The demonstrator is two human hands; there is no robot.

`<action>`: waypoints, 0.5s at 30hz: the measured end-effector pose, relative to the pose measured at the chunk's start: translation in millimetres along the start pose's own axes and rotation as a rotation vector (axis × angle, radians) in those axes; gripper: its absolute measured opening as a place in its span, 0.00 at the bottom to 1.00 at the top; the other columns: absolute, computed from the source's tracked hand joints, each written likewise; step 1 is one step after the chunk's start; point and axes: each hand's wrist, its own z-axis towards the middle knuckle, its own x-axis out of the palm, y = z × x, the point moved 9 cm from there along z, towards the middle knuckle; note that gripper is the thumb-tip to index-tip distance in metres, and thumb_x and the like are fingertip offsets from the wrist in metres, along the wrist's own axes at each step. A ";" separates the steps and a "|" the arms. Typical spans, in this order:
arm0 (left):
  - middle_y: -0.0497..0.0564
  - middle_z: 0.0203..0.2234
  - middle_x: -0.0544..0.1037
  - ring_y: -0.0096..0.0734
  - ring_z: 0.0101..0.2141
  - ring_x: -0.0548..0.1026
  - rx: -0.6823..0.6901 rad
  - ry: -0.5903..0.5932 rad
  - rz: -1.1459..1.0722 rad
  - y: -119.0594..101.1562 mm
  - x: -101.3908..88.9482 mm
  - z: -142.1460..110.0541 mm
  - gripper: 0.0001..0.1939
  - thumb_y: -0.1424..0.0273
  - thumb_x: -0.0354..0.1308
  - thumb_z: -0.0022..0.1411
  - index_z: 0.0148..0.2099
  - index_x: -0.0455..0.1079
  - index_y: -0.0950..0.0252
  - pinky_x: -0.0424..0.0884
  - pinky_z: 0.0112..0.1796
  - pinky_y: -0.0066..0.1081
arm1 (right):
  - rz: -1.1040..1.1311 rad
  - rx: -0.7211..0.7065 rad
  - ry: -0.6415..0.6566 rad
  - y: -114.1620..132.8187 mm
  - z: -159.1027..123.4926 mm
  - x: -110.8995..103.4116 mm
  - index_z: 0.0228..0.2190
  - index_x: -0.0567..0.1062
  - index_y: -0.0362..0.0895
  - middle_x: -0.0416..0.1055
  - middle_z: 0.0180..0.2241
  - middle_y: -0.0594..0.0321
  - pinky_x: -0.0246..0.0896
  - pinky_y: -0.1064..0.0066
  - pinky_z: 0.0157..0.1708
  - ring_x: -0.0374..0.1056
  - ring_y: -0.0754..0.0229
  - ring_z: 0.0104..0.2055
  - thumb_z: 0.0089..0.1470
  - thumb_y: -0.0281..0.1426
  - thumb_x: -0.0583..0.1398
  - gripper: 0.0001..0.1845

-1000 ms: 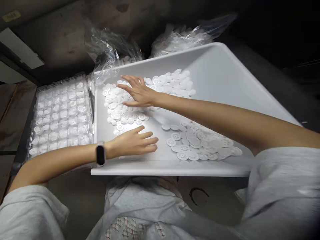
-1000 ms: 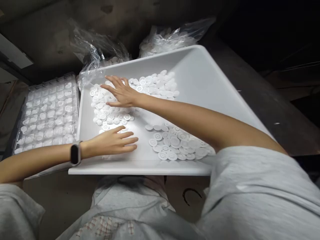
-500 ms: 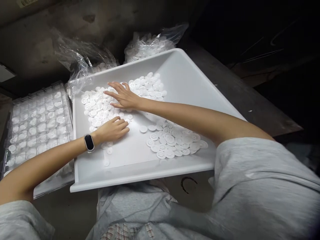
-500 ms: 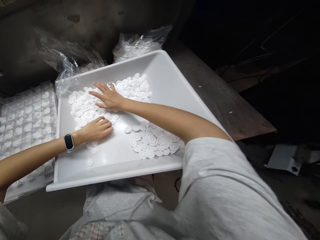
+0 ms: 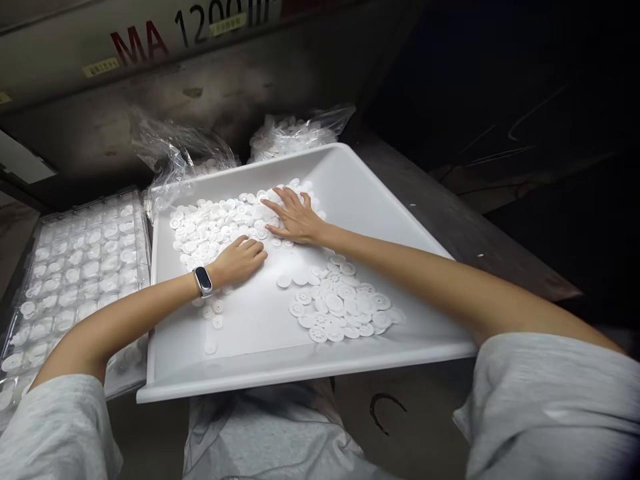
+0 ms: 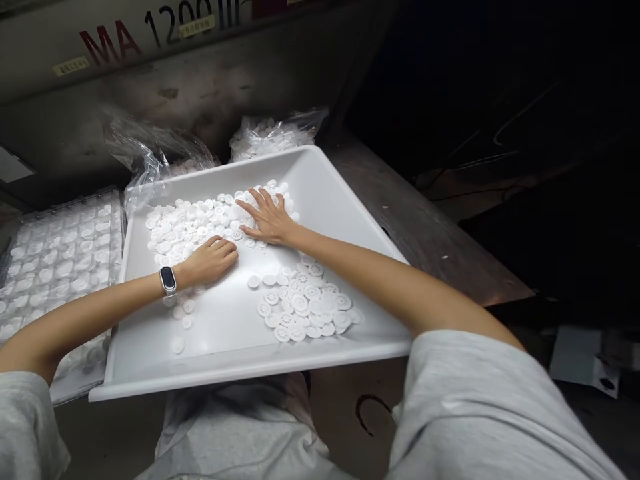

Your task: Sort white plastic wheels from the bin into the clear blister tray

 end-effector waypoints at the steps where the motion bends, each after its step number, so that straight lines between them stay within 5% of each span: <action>1: 0.55 0.47 0.73 0.31 0.47 0.73 -0.009 0.001 -0.002 1.0 -2.1 -3.1 0.19 0.61 0.54 0.64 0.52 0.67 0.68 0.72 0.49 0.41 | -0.005 -0.003 -0.007 3.6 3.1 -2.8 0.57 0.63 0.44 0.57 0.60 0.52 0.57 0.45 0.57 0.58 0.47 0.60 0.59 0.42 0.58 0.28; 8: 0.56 0.51 0.71 0.34 0.50 0.71 -0.035 0.034 -0.124 -6.4 -5.2 -17.9 0.20 0.61 0.54 0.64 0.54 0.66 0.68 0.71 0.51 0.43 | 0.047 -0.165 0.049 32.9 1.8 -7.5 0.59 0.61 0.46 0.49 0.65 0.53 0.47 0.39 0.61 0.49 0.43 0.65 0.58 0.44 0.59 0.32; 15: 0.54 0.46 0.73 0.30 0.45 0.73 -0.073 0.108 -0.322 -35.2 -5.5 15.1 0.20 0.60 0.54 0.65 0.53 0.66 0.68 0.73 0.47 0.39 | 0.071 -0.114 0.089 27.0 -1.7 9.1 0.58 0.62 0.45 0.53 0.63 0.52 0.52 0.42 0.59 0.53 0.44 0.63 0.59 0.43 0.59 0.30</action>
